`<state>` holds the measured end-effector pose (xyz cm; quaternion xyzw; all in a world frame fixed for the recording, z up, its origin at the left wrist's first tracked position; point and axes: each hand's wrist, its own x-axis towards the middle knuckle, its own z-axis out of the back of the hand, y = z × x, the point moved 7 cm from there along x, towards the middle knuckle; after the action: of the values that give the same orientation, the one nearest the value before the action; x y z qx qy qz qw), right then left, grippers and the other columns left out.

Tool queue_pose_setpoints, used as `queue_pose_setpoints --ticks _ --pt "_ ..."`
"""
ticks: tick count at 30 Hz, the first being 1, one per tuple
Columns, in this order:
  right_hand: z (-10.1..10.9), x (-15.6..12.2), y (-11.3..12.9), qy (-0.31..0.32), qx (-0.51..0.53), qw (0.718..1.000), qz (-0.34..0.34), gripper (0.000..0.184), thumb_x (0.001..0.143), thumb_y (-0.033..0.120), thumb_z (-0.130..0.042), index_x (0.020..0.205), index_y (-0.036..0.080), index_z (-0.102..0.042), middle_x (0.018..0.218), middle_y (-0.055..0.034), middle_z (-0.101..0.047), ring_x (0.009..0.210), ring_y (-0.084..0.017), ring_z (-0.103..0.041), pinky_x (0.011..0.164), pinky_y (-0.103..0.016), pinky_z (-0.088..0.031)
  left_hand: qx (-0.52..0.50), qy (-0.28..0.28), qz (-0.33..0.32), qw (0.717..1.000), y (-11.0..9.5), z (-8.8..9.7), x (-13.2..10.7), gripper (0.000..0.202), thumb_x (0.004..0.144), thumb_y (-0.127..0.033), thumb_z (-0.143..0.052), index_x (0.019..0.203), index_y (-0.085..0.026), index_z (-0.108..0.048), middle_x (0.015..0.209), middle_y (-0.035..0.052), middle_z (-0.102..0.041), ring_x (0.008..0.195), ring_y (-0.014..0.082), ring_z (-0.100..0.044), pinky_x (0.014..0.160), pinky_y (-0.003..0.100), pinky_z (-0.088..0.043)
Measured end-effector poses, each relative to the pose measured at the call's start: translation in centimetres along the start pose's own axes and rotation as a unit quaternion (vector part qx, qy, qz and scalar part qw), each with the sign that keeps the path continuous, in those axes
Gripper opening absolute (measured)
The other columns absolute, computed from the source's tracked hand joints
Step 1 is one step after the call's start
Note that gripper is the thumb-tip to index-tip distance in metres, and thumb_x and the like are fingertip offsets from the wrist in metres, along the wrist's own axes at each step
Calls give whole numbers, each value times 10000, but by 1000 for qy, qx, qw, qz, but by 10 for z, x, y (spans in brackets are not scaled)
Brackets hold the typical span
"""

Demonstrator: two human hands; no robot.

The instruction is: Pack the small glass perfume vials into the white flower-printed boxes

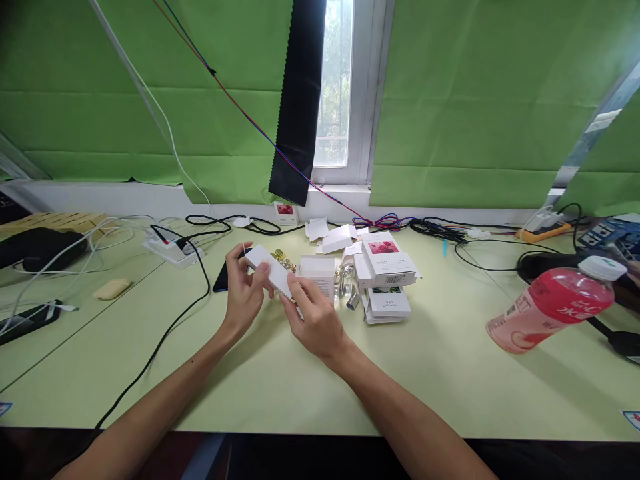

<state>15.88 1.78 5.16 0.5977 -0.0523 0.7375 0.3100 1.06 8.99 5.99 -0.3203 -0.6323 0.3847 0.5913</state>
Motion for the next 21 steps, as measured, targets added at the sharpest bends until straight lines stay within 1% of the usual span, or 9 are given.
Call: queue_pose_setpoints --ticks 5,11,15,21 --pt "0 0 -1 2 -8 1000 -8 544 990 128 -563 1517 197 -444 1147 -142 -700 983 -211 -724 862 -341 -645 2 -4 -1 1000 0 1 0 503 896 -479 -674 1282 -303 -403 969 -14 -507 527 64 -588 387 179 -481" --pt "2 2 2 -7 0 1000 -4 574 981 111 -569 1531 196 -429 1131 -146 -701 968 -212 -725 788 -315 -657 -4 -8 3 1000 -2 0 0 513 883 -494 -685 1267 -297 -410 954 -18 -517 492 59 -570 363 178 -468" --pt "2 2 2 -8 -3 1000 -7 599 982 123 -570 1550 218 -404 1149 -139 -698 983 -210 -722 749 -289 -661 -6 -8 7 1000 -2 0 0 509 881 -491 -689 1264 -298 -416 946 -21 -517 476 49 -555 352 166 -459" --pt "2 2 2 -9 -8 1000 -9 601 982 118 -573 1550 215 -400 1177 -146 -692 1027 -216 -713 771 -301 -668 -3 -8 11 1000 0 1 0 513 878 -499 -686 1272 -301 -423 928 -27 -505 469 44 -531 343 169 -454"
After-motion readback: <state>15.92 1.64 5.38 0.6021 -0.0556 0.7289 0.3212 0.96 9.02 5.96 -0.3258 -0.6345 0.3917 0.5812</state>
